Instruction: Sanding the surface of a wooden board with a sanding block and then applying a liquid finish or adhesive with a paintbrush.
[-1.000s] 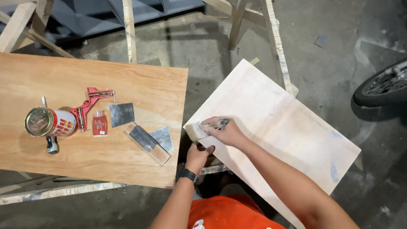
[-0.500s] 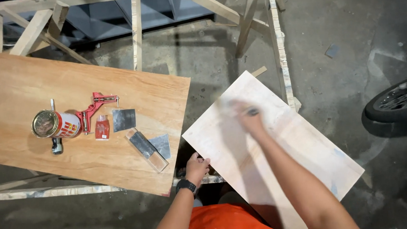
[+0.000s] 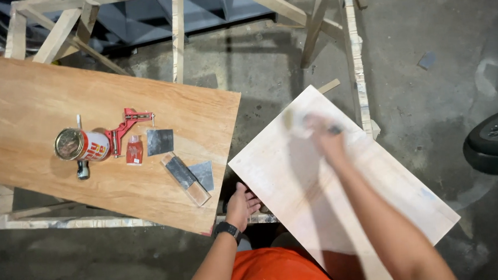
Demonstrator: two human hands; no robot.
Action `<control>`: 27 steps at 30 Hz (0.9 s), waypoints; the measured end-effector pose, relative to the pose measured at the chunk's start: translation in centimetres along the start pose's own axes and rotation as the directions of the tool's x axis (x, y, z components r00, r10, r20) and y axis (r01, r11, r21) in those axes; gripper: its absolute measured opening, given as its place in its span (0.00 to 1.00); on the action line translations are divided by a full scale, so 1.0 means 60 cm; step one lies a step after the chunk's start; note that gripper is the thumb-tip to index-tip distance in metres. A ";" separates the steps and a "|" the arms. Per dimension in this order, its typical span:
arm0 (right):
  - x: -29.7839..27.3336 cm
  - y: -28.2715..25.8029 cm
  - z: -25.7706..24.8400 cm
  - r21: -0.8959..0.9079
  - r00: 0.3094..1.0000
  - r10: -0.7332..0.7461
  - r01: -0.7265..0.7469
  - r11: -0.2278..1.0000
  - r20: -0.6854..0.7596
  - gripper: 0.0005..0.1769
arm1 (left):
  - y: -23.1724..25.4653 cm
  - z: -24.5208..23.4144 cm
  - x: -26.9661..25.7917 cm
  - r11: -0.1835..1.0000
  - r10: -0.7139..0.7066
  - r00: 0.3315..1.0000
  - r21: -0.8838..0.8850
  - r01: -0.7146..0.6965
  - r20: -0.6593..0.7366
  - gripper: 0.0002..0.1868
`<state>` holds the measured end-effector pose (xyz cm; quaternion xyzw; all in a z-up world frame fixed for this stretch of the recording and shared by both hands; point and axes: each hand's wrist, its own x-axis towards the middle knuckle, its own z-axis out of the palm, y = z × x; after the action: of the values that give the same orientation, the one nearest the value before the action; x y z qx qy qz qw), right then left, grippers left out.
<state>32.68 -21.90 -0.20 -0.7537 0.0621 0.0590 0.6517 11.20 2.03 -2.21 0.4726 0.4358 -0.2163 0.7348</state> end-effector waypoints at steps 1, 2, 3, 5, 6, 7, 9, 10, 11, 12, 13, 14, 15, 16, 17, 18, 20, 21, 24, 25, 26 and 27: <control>-0.061 0.019 0.028 0.004 1.000 0.004 -0.004 1.000 0.004 0.17 | 0.012 -0.002 -0.009 1.000 -0.001 1.000 0.001 0.001 -0.006 0.44; -0.122 0.038 0.055 -0.064 0.958 -0.006 0.025 0.998 0.287 0.19 | 0.024 -0.003 -0.018 0.998 0.009 1.000 -0.067 -0.010 -0.015 0.48; -0.181 0.055 0.076 -0.122 0.842 0.005 0.072 0.990 0.540 0.22 | 0.038 0.002 -0.025 0.991 0.018 1.000 -0.129 -0.020 -0.017 0.52; -0.201 0.036 0.066 -0.108 0.838 0.073 -0.017 0.994 0.540 0.19 | 0.059 0.010 -0.033 0.996 0.013 1.000 -0.085 -0.014 -0.012 0.52; -0.213 0.028 0.060 -0.096 0.827 0.139 -0.103 0.990 0.545 0.16 | 0.067 0.014 -0.036 0.999 0.010 1.000 -0.047 -0.011 -0.008 0.52; -0.149 0.046 0.028 -0.096 0.830 0.144 -0.109 0.989 0.539 0.16 | 0.071 0.018 -0.039 0.999 0.004 1.000 -0.041 -0.004 -0.005 0.52; -0.020 0.079 -0.038 -0.235 0.941 0.147 -0.075 0.969 0.305 0.18 | 0.080 0.028 -0.047 0.994 -0.004 0.997 0.105 0.013 -0.079 0.42; 0.033 0.082 -0.093 -0.235 0.943 0.148 -0.078 0.969 0.299 0.18 | 0.066 0.026 -0.028 0.994 -0.006 0.997 0.109 0.014 -0.075 0.42; 0.089 0.085 -0.146 -0.242 0.997 0.081 -0.073 0.967 0.021 0.17 | 0.054 0.022 -0.010 0.991 0.007 0.994 0.132 0.008 -0.107 0.44; 0.145 0.088 -0.198 -0.250 0.966 0.003 -0.070 0.966 -0.258 0.16 | 0.042 0.018 0.008 0.988 0.020 0.990 0.155 0.001 -0.138 0.45; 0.148 0.085 -0.212 -0.248 0.966 0.002 -0.069 0.966 -0.259 0.16 | 0.040 0.022 0.009 0.988 0.022 0.990 0.156 0.000 -0.139 0.45; 0.152 0.082 -0.226 -0.201 0.916 -0.063 -0.019 0.979 -0.395 0.14 | 0.039 0.024 0.009 0.985 0.025 0.987 0.173 0.003 -0.158 0.45; 0.154 0.079 -0.244 -0.164 0.841 -0.118 0.036 0.986 -0.529 0.13 | 0.037 0.029 0.012 0.981 0.026 0.985 0.192 0.008 -0.172 0.44; 0.108 0.055 -0.194 -0.165 0.838 -0.119 0.035 0.986 -0.533 0.13 | 0.035 0.025 0.015 0.981 0.025 0.985 0.195 0.008 -0.169 0.44; 0.063 0.032 -0.147 -0.135 0.913 -0.040 -0.017 0.991 -0.407 0.14 | 0.030 0.023 0.019 0.978 0.031 0.985 0.209 0.005 -0.172 0.41; 0.018 0.009 -0.099 -0.113 0.962 0.038 -0.071 0.991 -0.269 0.15 | 0.024 0.022 0.023 0.975 0.038 0.984 0.224 0.003 -0.176 0.37; -0.105 0.077 -0.022 -0.189 0.997 -0.006 0.020 0.982 0.073 0.13 | 0.023 0.026 0.016 0.979 0.036 0.986 0.202 -0.002 -0.164 0.37; -0.161 0.110 0.020 -0.222 0.913 -0.035 0.136 0.966 0.407 0.15 | 0.029 0.028 0.016 0.983 0.045 0.987 0.182 -0.017 -0.152 0.38; -0.195 0.093 0.008 -0.068 0.869 0.034 0.000 0.998 0.494 0.13 | 0.021 0.018 0.027 0.979 0.043 0.990 0.203 -0.014 -0.137 0.37; -0.117 0.160 -0.041 -0.069 0.871 0.042 -0.010 0.998 0.490 0.13 | 0.019 0.016 0.025 0.978 0.034 0.990 0.208 -0.005 -0.136 0.37; -0.042 0.220 -0.079 -0.242 0.953 0.137 -0.071 0.968 0.269 0.15 | 0.017 0.012 0.023 0.978 0.046 0.990 0.210 -0.017 -0.135 0.37; 0.049 0.267 -0.103 -0.390 0.983 0.184 -0.161 0.907 0.021 0.18 | 0.021 0.014 0.025 0.977 0.063 0.990 0.211 -0.035 -0.128 0.36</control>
<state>32.89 -30.32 -15.42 -0.8570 0.0969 0.1488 0.4838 13.29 2.01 -2.71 0.5710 0.4473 -0.2103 0.6555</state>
